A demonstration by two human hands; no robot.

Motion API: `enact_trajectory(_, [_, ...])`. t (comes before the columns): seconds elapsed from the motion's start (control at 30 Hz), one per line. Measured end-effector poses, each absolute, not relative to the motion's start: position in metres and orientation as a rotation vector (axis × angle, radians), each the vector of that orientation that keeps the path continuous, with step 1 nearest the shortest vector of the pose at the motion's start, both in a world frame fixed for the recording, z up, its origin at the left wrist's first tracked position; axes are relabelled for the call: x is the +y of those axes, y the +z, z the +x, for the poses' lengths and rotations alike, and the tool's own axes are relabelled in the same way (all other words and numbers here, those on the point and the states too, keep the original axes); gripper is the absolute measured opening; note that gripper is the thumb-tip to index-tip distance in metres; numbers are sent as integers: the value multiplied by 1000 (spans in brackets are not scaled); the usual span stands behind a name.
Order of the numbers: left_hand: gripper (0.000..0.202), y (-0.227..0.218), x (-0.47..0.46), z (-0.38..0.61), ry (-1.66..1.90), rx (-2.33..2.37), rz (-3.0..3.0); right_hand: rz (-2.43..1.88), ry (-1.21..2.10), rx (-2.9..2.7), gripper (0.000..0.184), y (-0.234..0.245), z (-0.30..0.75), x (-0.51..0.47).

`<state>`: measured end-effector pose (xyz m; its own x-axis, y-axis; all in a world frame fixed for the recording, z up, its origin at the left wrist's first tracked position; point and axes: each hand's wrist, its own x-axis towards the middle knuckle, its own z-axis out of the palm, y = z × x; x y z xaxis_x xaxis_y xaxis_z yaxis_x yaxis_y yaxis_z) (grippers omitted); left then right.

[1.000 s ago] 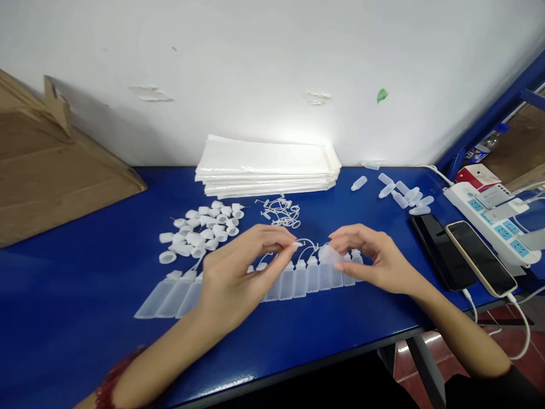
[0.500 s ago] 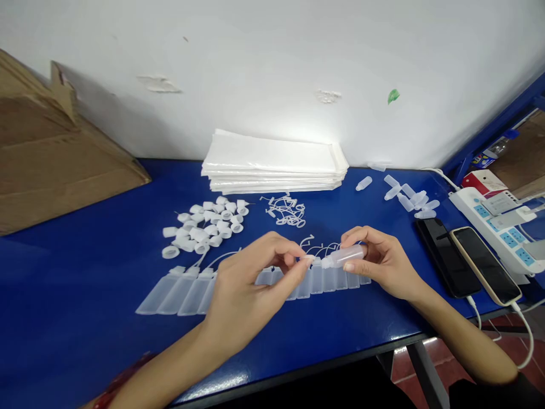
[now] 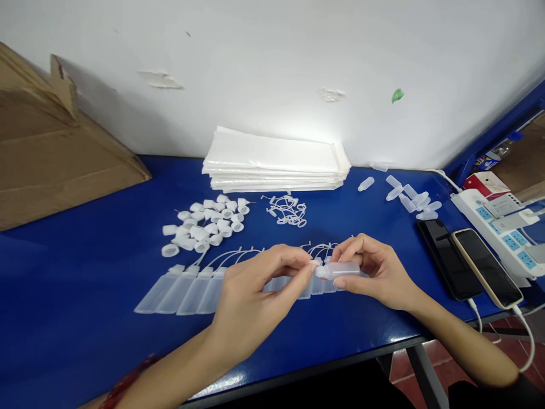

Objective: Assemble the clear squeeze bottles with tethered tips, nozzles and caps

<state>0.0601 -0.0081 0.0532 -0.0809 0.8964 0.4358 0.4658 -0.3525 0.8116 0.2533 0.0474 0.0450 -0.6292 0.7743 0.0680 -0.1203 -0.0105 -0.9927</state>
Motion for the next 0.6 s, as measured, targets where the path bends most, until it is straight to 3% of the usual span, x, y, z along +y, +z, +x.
enact_trajectory(0.6, [15,48,-11,59,1419,1352,2132,-778,1375,-1809,18,47,255,46])
